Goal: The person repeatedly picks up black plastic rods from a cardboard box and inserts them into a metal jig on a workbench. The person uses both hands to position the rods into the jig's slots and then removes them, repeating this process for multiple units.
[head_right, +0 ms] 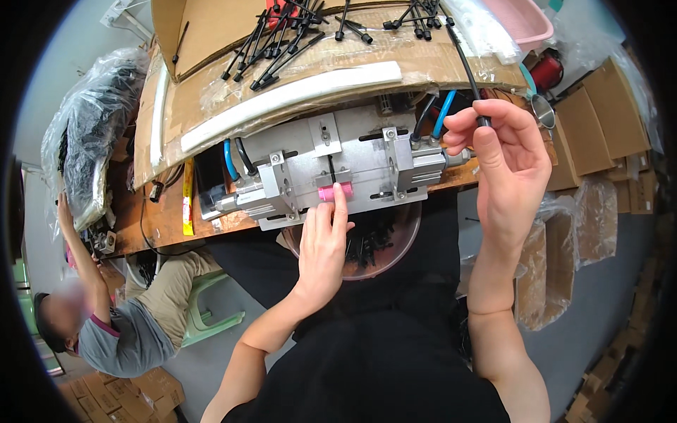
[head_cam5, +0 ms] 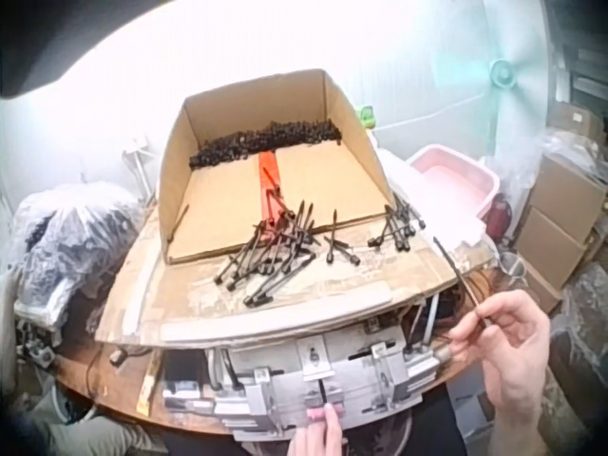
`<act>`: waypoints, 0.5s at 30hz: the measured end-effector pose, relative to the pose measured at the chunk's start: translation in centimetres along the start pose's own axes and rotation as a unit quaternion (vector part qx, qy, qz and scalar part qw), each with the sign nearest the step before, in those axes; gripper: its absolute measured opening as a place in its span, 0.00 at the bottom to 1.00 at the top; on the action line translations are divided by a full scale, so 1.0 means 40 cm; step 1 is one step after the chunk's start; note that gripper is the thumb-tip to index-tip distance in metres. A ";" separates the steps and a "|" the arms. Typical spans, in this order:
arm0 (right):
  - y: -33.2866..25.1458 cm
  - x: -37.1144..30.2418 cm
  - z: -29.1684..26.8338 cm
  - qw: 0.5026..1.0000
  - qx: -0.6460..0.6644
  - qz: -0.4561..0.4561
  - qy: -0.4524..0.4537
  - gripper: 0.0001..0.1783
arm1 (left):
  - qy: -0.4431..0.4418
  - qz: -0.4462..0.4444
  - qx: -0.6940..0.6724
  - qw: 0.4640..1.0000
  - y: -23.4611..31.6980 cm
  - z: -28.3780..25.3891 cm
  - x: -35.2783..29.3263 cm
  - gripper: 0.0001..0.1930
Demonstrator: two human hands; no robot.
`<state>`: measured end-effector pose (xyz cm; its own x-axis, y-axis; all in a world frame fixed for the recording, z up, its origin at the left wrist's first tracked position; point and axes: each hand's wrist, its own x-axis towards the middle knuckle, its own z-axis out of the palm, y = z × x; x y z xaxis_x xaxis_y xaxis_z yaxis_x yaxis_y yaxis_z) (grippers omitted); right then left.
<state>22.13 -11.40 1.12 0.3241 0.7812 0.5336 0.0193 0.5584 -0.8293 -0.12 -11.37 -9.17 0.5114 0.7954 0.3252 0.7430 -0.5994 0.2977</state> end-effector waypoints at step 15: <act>0.131 -0.229 0.128 0.923 -0.350 -0.035 -0.153 0.35 | -0.018 -0.021 -0.076 0.997 0.007 -0.049 -0.008 0.39</act>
<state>14.43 -14.20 -7.25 0.0179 0.8523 0.5227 0.6721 0.3768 -0.6374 -0.91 -11.98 -7.44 0.4976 0.8216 0.2780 0.6917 -0.5693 0.4443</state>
